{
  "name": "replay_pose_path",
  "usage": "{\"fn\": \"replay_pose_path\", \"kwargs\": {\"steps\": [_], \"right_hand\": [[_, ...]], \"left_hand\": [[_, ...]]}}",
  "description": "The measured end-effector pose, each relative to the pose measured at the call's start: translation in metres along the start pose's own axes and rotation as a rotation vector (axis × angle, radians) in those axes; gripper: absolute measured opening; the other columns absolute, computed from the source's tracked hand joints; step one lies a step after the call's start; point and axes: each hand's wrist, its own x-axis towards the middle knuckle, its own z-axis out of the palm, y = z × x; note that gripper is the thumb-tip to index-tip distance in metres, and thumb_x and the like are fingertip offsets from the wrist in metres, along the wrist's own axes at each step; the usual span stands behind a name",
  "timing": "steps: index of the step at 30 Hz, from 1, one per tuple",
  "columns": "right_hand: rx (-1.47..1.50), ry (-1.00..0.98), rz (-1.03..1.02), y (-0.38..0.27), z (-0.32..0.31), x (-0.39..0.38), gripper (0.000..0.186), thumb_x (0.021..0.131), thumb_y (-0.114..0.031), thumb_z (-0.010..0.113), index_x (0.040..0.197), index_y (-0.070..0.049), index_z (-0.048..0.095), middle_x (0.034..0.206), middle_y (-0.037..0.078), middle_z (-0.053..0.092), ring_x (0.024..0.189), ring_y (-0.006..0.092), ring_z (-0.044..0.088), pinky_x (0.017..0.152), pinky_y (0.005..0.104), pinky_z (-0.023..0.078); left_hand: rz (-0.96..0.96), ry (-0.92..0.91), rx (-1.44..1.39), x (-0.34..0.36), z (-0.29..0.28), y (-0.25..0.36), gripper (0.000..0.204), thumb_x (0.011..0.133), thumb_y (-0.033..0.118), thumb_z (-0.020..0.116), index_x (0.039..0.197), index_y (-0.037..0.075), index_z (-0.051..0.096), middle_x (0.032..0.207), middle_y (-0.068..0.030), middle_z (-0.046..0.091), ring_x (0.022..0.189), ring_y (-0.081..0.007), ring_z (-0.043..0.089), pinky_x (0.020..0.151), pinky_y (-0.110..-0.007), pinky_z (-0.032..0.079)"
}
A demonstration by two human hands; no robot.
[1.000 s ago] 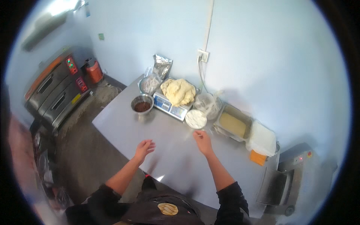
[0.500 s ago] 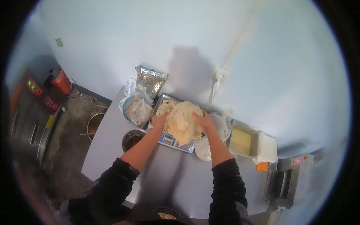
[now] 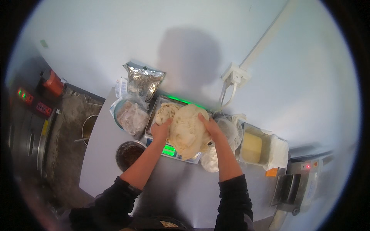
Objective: The person kneads and portions dough on a stainless steel countertop, then places trays of buns into a commercial oven, flips them with tongs, and removes the baked buns. The person also retrieves a bag of flour from a refrigerator and sprinkles it onto the work surface.
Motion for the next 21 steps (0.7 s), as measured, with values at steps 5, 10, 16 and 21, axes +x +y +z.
{"fn": "replay_pose_path", "kwargs": {"steps": [5,10,16,21], "right_hand": [[0.134,-0.031,0.119,-0.002,-0.005,0.002,0.089,0.094,-0.066,0.085,0.139,0.009,0.068,0.130,0.017,0.078,0.114,0.0245,0.076,0.102,0.0389,0.061],[0.273,-0.048,0.014,-0.002,0.004,0.001,0.085,0.097,-0.060,0.085,0.142,0.008,0.063,0.130,0.014,0.076,0.115,0.0246,0.075,0.103,0.0396,0.060],[0.308,-0.051,-0.028,-0.005,0.004,-0.001,0.076,0.100,-0.053,0.083,0.145,0.004,0.060,0.130,0.013,0.074,0.120,0.0249,0.072,0.100,0.0400,0.061],[0.433,-0.074,-0.054,-0.015,-0.002,-0.012,0.071,0.111,-0.060,0.062,0.149,0.000,0.061,0.141,0.013,0.072,0.135,0.0275,0.066,0.117,0.0445,0.051]], "left_hand": [[0.341,0.239,0.407,-0.004,0.009,-0.004,0.072,0.081,0.039,0.098,0.131,-0.007,0.073,0.123,-0.0178,0.078,0.111,-0.0334,0.074,0.099,-0.044,0.058],[0.219,-0.107,-0.081,0.011,-0.005,0.007,0.053,0.094,0.028,0.090,0.130,-0.008,0.073,0.119,-0.0109,0.079,0.101,-0.0232,0.075,0.090,-0.039,0.060],[-0.139,-0.376,-0.363,0.036,-0.034,-0.003,0.042,0.105,0.027,0.080,0.134,-0.001,0.073,0.122,-0.0100,0.079,0.104,-0.0202,0.077,0.091,-0.037,0.061],[-0.137,-0.545,-0.495,0.049,-0.041,-0.011,0.056,0.115,0.045,0.059,0.149,0.001,0.064,0.139,-0.0108,0.075,0.123,-0.0250,0.073,0.105,-0.040,0.058]]}}
